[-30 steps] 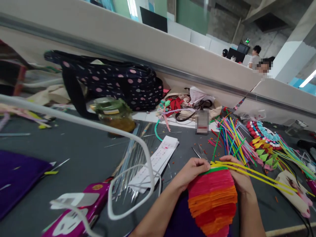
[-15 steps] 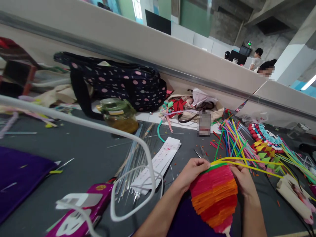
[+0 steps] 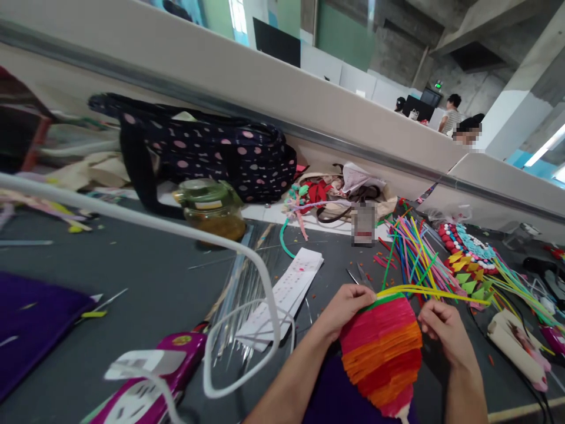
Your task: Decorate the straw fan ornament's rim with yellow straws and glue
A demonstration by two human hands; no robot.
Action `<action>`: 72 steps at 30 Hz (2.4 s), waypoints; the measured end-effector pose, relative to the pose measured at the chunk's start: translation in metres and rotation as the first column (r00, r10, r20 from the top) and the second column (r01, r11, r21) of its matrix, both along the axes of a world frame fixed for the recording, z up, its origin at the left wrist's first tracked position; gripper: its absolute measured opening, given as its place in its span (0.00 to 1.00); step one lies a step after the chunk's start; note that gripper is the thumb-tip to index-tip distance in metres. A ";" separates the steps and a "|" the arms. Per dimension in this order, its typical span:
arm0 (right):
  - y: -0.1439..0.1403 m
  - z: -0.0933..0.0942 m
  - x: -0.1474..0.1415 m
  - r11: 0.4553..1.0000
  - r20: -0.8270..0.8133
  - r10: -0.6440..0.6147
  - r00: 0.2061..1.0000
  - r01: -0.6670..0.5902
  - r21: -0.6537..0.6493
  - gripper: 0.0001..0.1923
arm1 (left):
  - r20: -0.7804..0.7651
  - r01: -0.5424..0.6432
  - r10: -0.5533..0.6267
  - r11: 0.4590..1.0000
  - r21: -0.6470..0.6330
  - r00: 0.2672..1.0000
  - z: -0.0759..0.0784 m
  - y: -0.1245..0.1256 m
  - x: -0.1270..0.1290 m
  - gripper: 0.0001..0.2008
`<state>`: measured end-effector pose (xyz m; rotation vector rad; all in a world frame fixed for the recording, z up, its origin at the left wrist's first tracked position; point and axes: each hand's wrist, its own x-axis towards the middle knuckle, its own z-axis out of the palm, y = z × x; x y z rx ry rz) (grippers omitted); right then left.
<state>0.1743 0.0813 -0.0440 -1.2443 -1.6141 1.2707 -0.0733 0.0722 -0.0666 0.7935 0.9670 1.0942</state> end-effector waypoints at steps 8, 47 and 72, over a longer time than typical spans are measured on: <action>-0.036 0.057 -0.028 0.774 0.322 -0.087 0.943 -0.139 0.617 0.07 | -0.063 0.118 -0.111 0.986 0.116 0.992 0.000 -0.003 0.012 0.17; 0.001 0.043 -0.056 0.877 0.586 0.087 0.806 -0.341 0.339 0.10 | -0.148 0.146 -0.120 0.973 0.178 0.982 0.006 -0.004 0.012 0.09; 0.004 0.041 -0.057 0.895 0.616 0.097 0.782 -0.339 0.289 0.09 | -0.160 0.092 -0.062 0.977 0.190 0.985 0.003 -0.003 0.012 0.07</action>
